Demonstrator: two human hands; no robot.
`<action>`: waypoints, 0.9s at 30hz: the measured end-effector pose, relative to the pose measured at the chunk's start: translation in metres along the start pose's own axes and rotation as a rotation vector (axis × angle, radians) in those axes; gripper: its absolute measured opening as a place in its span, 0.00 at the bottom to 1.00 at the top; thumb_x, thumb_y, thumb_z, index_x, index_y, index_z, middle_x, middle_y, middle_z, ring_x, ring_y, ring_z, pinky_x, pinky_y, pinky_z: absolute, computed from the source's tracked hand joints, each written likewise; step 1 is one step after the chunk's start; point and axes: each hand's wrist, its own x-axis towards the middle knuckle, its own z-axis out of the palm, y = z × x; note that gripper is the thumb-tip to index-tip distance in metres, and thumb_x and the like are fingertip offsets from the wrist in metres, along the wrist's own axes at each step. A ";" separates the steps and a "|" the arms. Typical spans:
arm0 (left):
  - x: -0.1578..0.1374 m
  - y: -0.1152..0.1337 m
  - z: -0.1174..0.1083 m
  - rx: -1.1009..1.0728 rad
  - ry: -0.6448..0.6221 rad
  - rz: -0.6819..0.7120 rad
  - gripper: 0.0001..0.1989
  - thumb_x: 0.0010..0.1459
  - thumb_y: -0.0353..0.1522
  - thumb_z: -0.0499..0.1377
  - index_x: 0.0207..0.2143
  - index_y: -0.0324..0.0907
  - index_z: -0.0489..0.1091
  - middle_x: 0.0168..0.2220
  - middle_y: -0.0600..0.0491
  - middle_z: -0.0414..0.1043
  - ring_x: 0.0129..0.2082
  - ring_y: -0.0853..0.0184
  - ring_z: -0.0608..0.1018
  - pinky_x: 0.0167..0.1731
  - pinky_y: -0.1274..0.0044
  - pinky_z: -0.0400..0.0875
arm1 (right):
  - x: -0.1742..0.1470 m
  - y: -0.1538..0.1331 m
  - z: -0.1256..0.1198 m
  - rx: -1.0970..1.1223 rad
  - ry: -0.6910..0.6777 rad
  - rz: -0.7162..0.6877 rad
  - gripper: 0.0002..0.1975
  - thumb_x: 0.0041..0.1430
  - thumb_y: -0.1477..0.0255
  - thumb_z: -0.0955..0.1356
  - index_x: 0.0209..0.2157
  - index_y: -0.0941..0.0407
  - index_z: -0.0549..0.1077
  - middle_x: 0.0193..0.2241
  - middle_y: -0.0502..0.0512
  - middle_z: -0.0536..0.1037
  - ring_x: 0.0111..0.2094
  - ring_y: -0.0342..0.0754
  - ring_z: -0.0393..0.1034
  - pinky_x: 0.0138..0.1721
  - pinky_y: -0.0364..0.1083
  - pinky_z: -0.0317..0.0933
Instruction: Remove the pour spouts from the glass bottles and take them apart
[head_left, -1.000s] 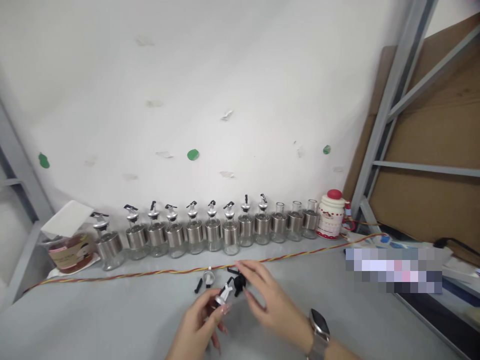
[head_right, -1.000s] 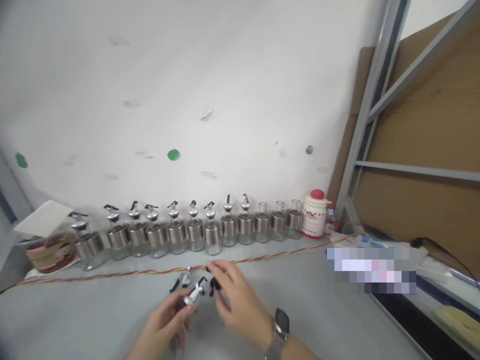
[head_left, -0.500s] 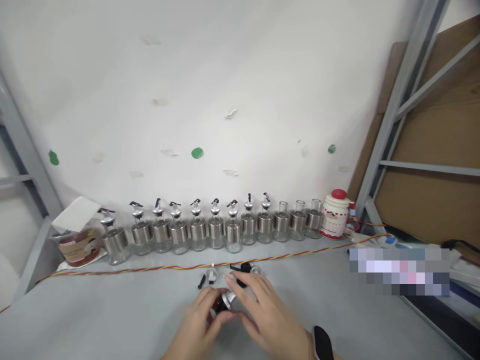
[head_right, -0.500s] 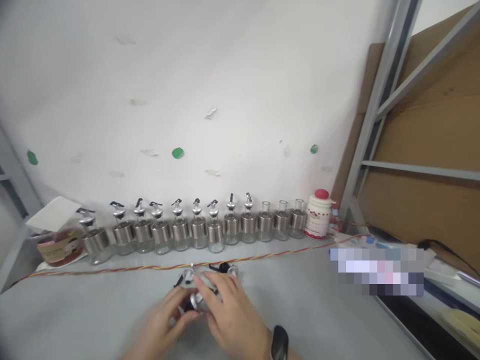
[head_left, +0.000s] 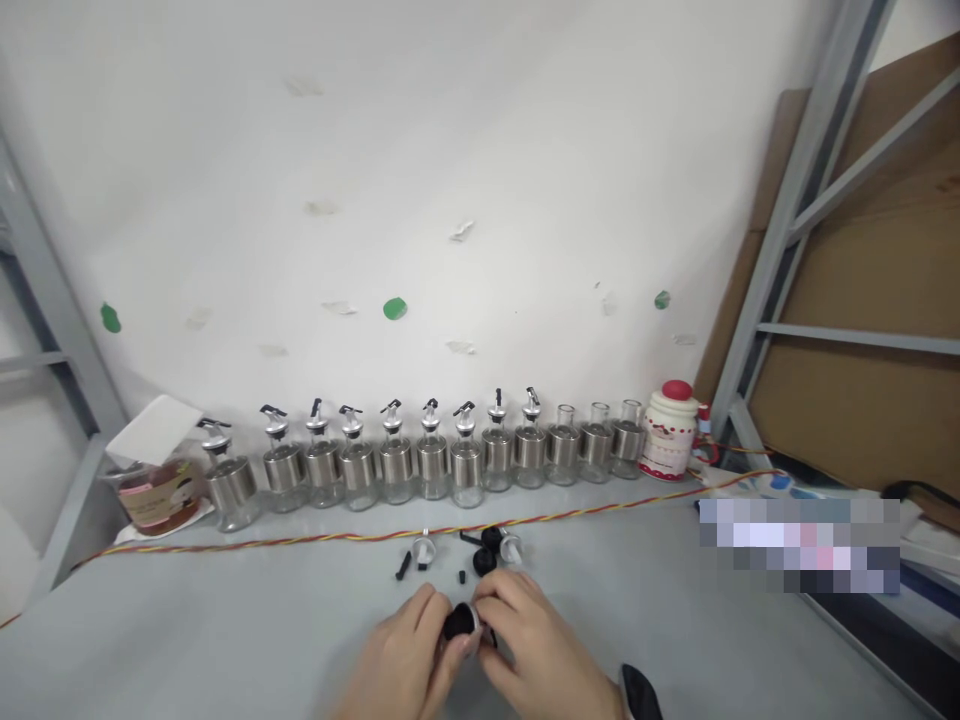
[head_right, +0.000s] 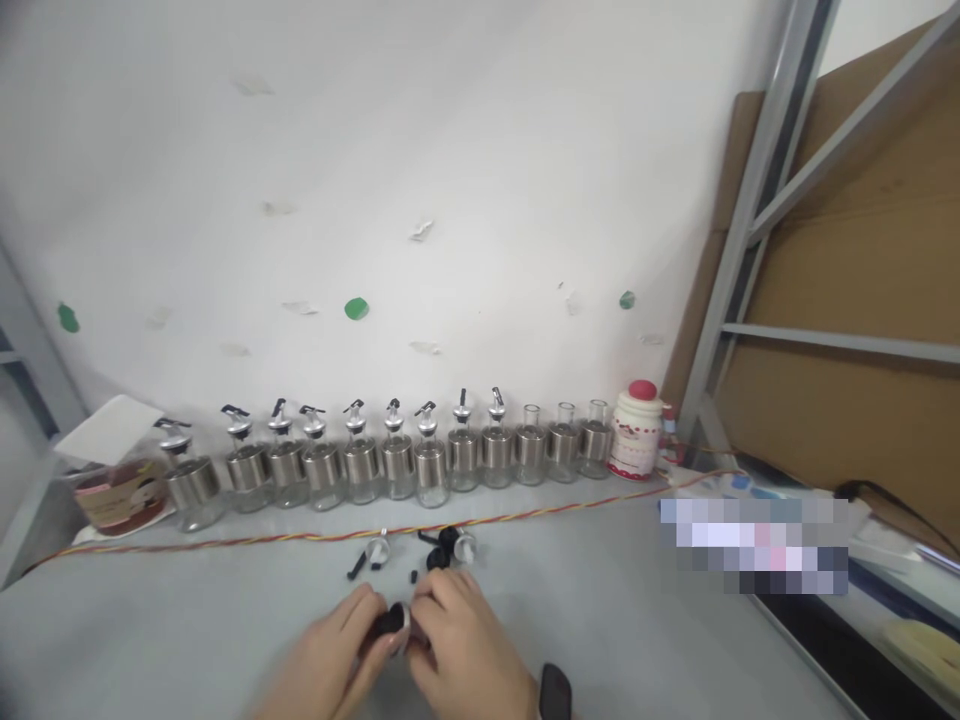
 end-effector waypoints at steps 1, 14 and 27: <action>0.000 0.001 0.001 0.001 0.001 0.005 0.07 0.57 0.34 0.47 0.28 0.44 0.60 0.27 0.54 0.67 0.24 0.68 0.72 0.23 0.81 0.63 | 0.000 -0.001 0.001 0.032 -0.004 0.009 0.09 0.47 0.83 0.64 0.30 0.56 0.68 0.33 0.52 0.69 0.36 0.47 0.62 0.40 0.45 0.57; 0.004 0.002 0.003 -0.216 -0.066 -0.032 0.10 0.60 0.34 0.42 0.27 0.44 0.57 0.25 0.55 0.67 0.25 0.69 0.69 0.25 0.82 0.59 | 0.003 -0.006 0.003 0.117 -0.088 0.050 0.08 0.46 0.82 0.64 0.18 0.57 0.65 0.23 0.49 0.66 0.29 0.42 0.61 0.31 0.39 0.55; 0.013 0.011 0.009 -0.643 0.009 -0.343 0.15 0.58 0.41 0.44 0.23 0.43 0.55 0.19 0.61 0.52 0.20 0.72 0.59 0.20 0.83 0.54 | 0.007 -0.001 0.000 -0.371 0.127 -0.249 0.07 0.54 0.80 0.60 0.26 0.58 0.67 0.24 0.53 0.65 0.28 0.47 0.57 0.31 0.47 0.54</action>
